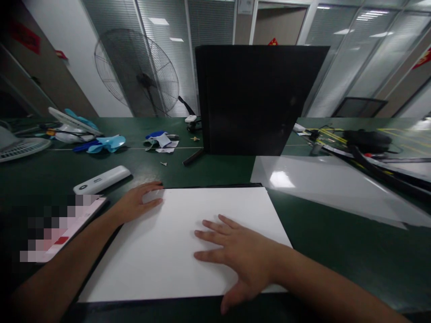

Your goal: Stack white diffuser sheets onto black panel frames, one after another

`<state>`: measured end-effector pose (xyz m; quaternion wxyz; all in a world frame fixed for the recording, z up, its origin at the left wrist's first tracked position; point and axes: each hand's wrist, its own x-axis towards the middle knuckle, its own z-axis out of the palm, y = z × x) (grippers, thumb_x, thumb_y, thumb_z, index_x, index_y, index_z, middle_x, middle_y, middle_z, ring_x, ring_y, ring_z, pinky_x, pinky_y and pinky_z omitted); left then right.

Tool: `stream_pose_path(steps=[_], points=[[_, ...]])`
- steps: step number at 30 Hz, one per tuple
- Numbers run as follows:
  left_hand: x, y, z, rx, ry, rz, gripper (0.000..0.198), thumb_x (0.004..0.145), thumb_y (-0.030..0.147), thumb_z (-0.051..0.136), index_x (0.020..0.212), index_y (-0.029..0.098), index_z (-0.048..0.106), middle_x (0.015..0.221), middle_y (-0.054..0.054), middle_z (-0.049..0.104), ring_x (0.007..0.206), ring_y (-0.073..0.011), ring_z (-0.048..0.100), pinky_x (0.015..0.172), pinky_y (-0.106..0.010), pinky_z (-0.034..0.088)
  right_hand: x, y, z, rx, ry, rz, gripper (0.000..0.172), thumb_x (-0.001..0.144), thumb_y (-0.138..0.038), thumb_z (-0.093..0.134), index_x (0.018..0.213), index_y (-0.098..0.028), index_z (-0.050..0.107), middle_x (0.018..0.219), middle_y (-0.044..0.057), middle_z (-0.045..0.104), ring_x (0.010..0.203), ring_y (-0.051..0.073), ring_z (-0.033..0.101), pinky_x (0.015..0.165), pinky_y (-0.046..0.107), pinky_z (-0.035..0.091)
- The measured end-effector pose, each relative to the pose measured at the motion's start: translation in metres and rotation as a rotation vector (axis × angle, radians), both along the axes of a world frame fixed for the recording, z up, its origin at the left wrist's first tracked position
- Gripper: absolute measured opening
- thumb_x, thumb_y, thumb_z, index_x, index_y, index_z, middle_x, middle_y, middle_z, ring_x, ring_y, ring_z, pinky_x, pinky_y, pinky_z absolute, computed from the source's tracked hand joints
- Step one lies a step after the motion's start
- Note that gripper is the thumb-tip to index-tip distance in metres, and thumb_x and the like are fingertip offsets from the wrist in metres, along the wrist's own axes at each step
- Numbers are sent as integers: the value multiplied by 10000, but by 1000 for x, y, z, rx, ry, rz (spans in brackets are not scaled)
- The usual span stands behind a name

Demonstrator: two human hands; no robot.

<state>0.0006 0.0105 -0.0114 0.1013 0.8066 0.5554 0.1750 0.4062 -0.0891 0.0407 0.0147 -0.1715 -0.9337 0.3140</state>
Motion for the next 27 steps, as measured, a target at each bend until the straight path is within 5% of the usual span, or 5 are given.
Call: stream_pose_path(steps=[10, 18, 22, 27], points=[[-3, 1, -1, -23, 30, 20, 623, 939, 599, 512, 1375, 193, 693, 1554, -127, 614, 1455, -314, 550, 1254, -480, 375, 2, 0, -4, 86, -125, -27, 1002, 865, -695, 739, 1696, -326, 320, 1773, 119, 110, 1635, 402, 98, 1291, 666, -35], [-9, 4, -3, 1, 99, 184, 722, 977, 612, 409, 1469, 131, 628, 1599, -154, 564, 1476, -324, 522, 1259, -478, 363, -6, 3, -7, 210, -132, -131, 896, 944, -734, 617, 1691, -328, 333, 1776, 112, 63, 1637, 397, 100, 1299, 662, 17], [-14, 5, -1, -14, 53, 245, 739, 975, 665, 399, 1456, 160, 643, 1582, -143, 586, 1427, -331, 572, 1220, -468, 416, -10, 0, -10, 241, -158, -175, 839, 965, -771, 544, 1664, -330, 401, 1774, 111, 95, 1635, 402, 116, 1296, 673, 51], [-15, 7, -8, -6, 106, 161, 801, 949, 707, 413, 1468, 137, 626, 1593, -162, 568, 1464, -339, 533, 1247, -474, 378, 8, 17, -16, 260, -107, -235, 819, 981, -755, 534, 1674, -351, 374, 1760, 84, 230, 1620, 351, 238, 1308, 637, 138]])
